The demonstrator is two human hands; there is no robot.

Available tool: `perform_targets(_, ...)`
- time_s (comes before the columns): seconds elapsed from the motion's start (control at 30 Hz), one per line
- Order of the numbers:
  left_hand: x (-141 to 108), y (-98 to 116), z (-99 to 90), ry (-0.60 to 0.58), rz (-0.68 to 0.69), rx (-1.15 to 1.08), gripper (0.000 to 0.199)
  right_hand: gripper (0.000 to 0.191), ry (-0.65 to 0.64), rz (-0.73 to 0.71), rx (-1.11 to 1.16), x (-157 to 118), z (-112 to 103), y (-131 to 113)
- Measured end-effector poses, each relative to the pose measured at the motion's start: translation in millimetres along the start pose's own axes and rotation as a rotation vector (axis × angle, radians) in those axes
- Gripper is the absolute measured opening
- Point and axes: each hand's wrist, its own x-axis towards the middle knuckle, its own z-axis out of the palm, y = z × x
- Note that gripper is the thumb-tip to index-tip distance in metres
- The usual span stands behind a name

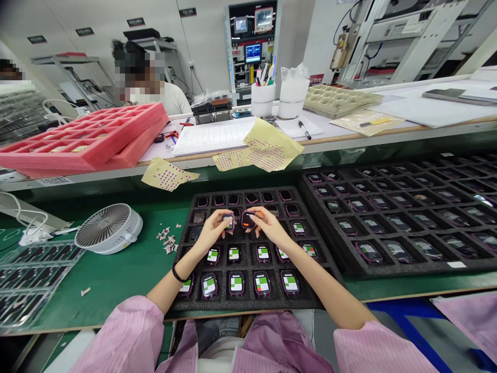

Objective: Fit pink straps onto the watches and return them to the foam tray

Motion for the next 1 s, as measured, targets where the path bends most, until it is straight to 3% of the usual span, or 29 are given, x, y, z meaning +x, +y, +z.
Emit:
perform_targets(0.27,0,-1,-0.7,-0.037,0.011,-0.050,0.047,0.048,0.027,-0.018,-0.009,3,-1,7)
perform_targets(0.73,0,0,-0.9,-0.038,0.022,-0.041,0.040,0.031,0.057,0.015,0.008,-1,0,-4)
perform_targets(1.0,1,-1,-2.6,-0.045,-0.006,-0.027,0.037,0.033,0.056,0.022,-0.007,-1,0,-3)
